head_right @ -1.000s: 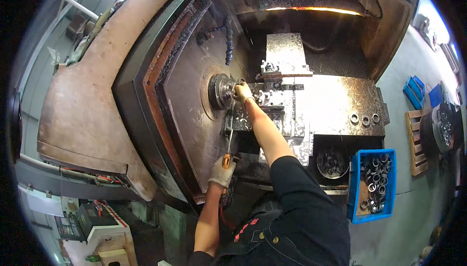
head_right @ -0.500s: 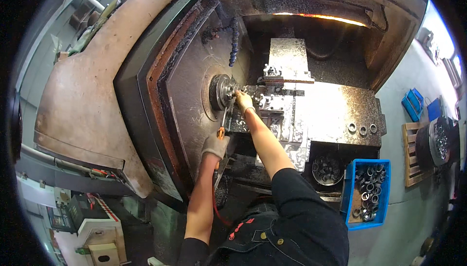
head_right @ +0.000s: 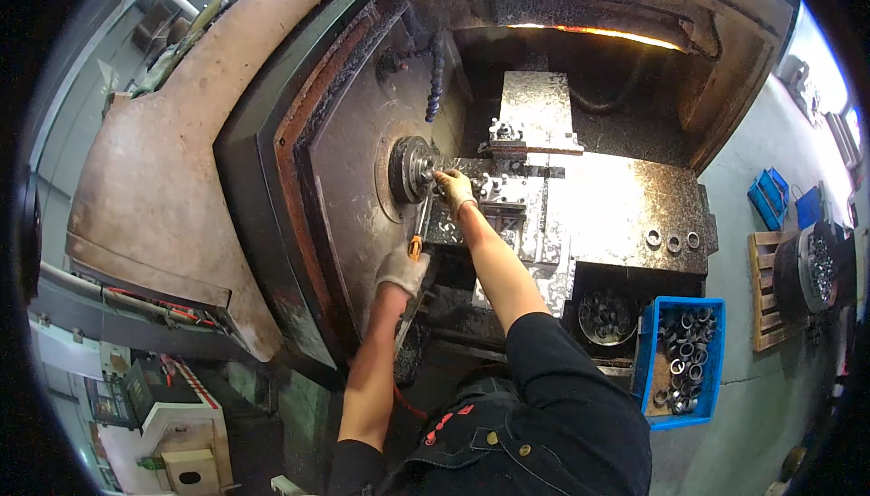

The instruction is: The person operates a CNC lathe in a workshop, repeatedly opening the machine door to load metal rings into the chuck and close the door. The person also uses a long metal rod to clear metal shavings from the machine bed and the chuck area.

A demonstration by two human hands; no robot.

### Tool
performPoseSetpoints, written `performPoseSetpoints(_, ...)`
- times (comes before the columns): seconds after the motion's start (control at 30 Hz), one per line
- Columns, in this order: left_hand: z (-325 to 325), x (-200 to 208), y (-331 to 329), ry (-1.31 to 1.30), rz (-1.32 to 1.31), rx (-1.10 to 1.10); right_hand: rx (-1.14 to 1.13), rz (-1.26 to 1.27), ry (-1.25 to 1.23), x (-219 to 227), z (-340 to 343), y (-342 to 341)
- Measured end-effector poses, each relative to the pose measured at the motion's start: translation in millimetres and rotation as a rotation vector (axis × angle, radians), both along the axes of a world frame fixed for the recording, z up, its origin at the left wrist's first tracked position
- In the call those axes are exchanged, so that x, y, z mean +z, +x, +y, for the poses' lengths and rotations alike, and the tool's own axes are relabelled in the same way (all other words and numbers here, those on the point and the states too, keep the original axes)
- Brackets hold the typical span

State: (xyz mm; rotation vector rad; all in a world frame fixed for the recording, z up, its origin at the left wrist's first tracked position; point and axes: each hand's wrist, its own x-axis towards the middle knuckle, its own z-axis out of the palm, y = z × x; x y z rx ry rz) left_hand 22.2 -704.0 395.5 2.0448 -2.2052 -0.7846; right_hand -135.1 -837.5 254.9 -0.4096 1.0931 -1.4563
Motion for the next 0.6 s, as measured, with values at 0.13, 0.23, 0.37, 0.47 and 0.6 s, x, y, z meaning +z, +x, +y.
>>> performPoseSetpoints(0.13,-6.8,-9.7,11.1,0.040,0.041,-0.039,-0.022,-0.178,0.006,9.6,7.1,4.0)
performPoseSetpoints(0.23,-7.0,-16.8,14.1,0.064,-0.003,-0.055,0.016,-0.276,-0.061,11.5,10.4,3.7)
performPoseSetpoints(0.37,-10.1,-23.2,14.4,0.042,0.032,-0.037,0.062,-0.280,-0.085,0.9,9.8,1.9)
performPoseSetpoints(0.47,-10.7,-21.5,17.7,0.035,0.040,-0.017,0.021,-0.231,-0.078,0.5,7.4,7.0)
performPoseSetpoints(0.6,-11.3,-12.0,11.1,0.046,0.022,-0.022,-0.020,-0.091,-0.080,-6.5,-1.0,-0.3)
